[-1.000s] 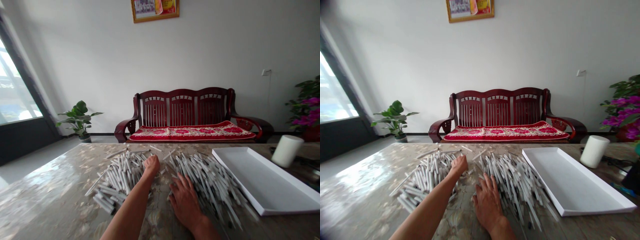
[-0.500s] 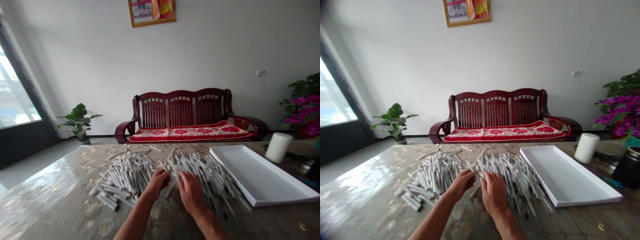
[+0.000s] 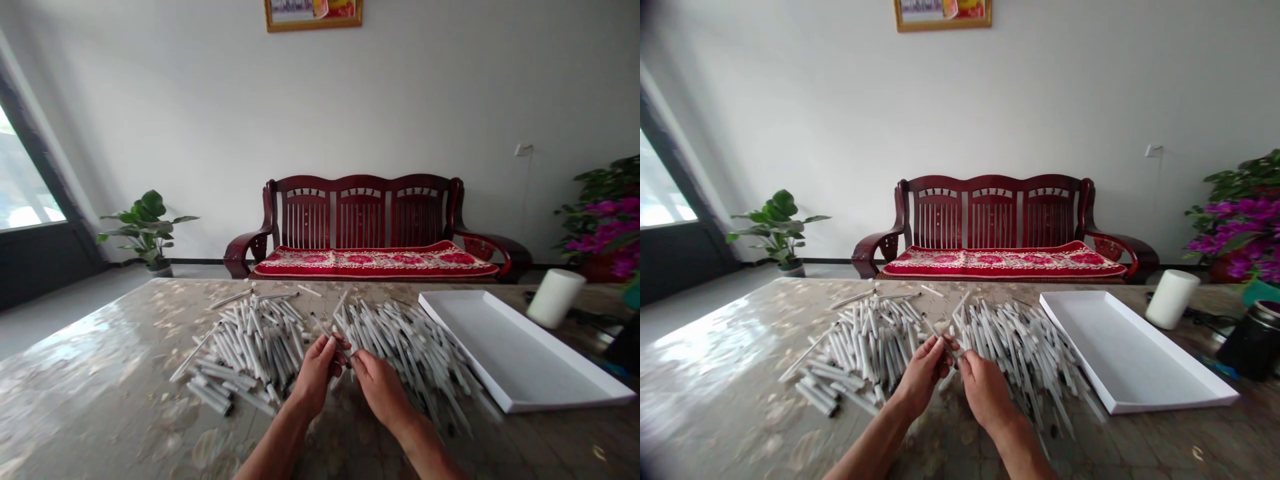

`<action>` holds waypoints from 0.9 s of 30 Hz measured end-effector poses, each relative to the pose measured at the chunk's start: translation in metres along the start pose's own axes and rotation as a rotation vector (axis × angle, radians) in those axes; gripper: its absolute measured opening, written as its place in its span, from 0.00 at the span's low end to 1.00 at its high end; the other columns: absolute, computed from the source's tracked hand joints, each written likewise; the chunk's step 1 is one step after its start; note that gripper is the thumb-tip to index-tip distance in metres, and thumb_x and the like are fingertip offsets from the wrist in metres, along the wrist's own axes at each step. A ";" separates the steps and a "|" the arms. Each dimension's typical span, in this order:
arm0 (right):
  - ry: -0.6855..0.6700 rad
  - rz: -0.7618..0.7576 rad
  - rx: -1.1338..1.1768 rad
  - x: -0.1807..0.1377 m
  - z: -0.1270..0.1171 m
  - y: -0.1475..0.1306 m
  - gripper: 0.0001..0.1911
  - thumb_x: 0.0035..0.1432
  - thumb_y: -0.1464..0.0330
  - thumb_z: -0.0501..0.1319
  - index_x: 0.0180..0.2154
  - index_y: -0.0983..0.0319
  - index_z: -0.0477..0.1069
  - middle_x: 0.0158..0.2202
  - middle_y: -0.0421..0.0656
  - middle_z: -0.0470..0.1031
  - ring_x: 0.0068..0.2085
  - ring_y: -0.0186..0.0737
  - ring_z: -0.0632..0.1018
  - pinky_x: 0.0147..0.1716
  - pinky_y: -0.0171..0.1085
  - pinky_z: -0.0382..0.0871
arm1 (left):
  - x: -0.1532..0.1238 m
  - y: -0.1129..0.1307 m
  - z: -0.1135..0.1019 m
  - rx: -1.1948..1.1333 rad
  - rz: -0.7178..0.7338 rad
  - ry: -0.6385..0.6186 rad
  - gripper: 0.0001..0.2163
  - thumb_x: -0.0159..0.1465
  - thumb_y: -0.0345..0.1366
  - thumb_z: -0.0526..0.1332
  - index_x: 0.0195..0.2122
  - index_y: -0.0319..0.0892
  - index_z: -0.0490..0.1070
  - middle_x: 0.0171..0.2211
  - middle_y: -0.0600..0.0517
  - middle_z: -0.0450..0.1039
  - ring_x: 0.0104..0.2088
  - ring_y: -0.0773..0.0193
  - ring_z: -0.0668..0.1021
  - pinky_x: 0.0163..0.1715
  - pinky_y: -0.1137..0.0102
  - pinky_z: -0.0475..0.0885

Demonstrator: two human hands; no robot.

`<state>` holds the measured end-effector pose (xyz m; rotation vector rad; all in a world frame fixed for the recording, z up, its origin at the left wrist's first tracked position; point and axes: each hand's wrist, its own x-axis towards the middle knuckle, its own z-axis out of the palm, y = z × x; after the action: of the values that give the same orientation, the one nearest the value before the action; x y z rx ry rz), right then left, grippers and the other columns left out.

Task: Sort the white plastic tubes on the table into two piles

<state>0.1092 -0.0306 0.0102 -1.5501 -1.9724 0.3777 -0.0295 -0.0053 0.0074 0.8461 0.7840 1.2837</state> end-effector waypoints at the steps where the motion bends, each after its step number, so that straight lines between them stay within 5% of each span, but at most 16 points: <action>1: 0.001 -0.013 0.004 0.000 0.001 0.001 0.18 0.70 0.66 0.48 0.32 0.59 0.72 0.27 0.40 0.79 0.29 0.36 0.79 0.27 0.32 0.58 | 0.001 0.000 0.001 -0.003 0.019 0.025 0.22 0.49 0.53 0.71 0.33 0.39 0.72 0.31 0.52 0.76 0.22 0.74 0.70 0.20 0.77 0.62; 7: 0.149 -0.102 -0.230 -0.002 0.003 0.006 0.12 0.68 0.69 0.51 0.36 0.59 0.72 0.33 0.45 0.80 0.35 0.40 0.80 0.32 0.33 0.62 | 0.008 -0.001 -0.005 -0.029 0.099 0.287 0.23 0.46 0.55 0.71 0.28 0.40 0.69 0.28 0.53 0.74 0.21 0.74 0.68 0.20 0.77 0.62; 12: 0.168 -0.011 -0.256 -0.001 -0.003 0.016 0.12 0.66 0.65 0.52 0.41 0.59 0.74 0.33 0.46 0.81 0.35 0.44 0.81 0.32 0.36 0.66 | 0.008 -0.005 -0.012 0.206 0.121 0.194 0.22 0.54 0.57 0.64 0.32 0.40 0.72 0.25 0.54 0.73 0.19 0.72 0.65 0.19 0.75 0.59; 20: 0.292 0.117 0.565 0.004 -0.013 0.021 0.25 0.63 0.47 0.52 0.43 0.60 0.73 0.26 0.43 0.77 0.28 0.43 0.78 0.26 0.36 0.71 | -0.009 0.002 -0.011 1.417 0.539 0.049 0.09 0.66 0.38 0.59 0.34 0.47 0.78 0.31 0.51 0.76 0.36 0.59 0.77 0.34 0.70 0.66; 24: 0.296 0.179 0.675 0.007 -0.013 0.019 0.25 0.55 0.44 0.58 0.32 0.60 0.74 0.22 0.42 0.75 0.23 0.42 0.77 0.21 0.36 0.70 | -0.013 0.006 -0.009 1.522 0.630 0.013 0.07 0.65 0.38 0.61 0.38 0.50 0.79 0.32 0.51 0.77 0.35 0.59 0.77 0.34 0.70 0.67; 27: 0.400 0.268 0.748 0.010 -0.014 0.023 0.26 0.51 0.44 0.62 0.34 0.60 0.74 0.24 0.44 0.78 0.25 0.45 0.79 0.20 0.36 0.70 | -0.013 0.006 -0.010 1.280 0.689 0.148 0.09 0.64 0.35 0.61 0.44 0.49 0.77 0.38 0.50 0.77 0.38 0.59 0.77 0.37 0.70 0.69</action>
<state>0.1344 -0.0162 0.0115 -1.2548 -1.1226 0.7461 -0.0423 -0.0170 0.0079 2.1962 1.5515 1.3540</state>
